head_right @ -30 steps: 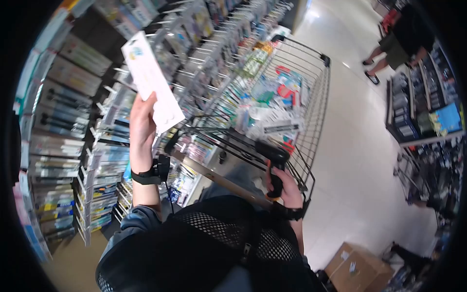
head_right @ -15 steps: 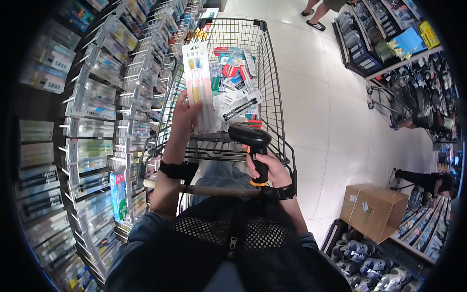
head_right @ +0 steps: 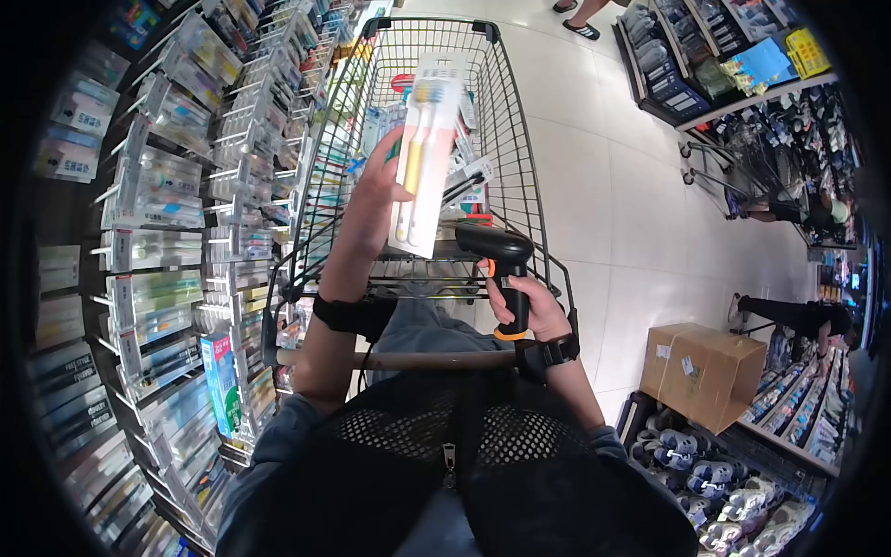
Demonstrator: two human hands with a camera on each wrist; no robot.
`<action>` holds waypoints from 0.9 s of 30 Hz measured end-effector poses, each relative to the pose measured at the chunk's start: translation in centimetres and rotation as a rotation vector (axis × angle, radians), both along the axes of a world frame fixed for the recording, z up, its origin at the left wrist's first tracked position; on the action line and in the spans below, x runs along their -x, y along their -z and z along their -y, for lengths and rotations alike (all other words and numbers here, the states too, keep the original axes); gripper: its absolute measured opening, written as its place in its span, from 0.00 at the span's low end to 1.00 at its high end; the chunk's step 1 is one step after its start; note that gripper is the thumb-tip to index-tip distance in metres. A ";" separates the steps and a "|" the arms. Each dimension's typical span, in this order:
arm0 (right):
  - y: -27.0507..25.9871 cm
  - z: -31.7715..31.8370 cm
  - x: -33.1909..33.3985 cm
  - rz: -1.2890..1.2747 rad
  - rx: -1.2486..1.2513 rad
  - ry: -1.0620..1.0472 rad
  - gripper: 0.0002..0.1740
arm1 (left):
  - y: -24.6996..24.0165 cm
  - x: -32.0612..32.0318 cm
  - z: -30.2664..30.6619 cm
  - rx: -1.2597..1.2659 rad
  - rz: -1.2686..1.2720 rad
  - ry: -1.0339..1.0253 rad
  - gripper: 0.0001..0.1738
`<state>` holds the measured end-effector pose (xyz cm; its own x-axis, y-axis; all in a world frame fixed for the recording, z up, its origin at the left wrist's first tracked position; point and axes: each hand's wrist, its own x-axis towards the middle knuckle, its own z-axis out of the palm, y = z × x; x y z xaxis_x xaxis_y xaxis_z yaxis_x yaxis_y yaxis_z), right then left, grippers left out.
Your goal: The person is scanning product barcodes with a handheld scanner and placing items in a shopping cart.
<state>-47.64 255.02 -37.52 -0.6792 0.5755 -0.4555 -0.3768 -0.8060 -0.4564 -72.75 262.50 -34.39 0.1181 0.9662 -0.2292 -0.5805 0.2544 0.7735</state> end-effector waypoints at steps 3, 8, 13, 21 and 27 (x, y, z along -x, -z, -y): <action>0.2 0.1 -0.3 -0.028 0.012 -0.010 0.28 | 2.1 0.1 1.0 0.043 0.262 -0.065 0.40; -0.2 0.0 0.0 -0.018 -0.017 -0.026 0.28 | 6.1 1.8 0.5 0.083 0.853 0.122 0.23; -0.3 -0.1 0.1 -0.018 -0.025 -0.052 0.28 | 4.5 1.3 0.8 0.071 1.001 0.106 0.30; -1.0 -0.1 0.2 0.022 -0.075 -0.038 0.27 | 3.8 0.8 1.3 -0.047 0.753 0.040 0.36; -1.4 0.0 0.2 0.079 -0.149 -0.014 0.25 | 3.8 0.3 1.3 -0.050 0.680 0.035 0.36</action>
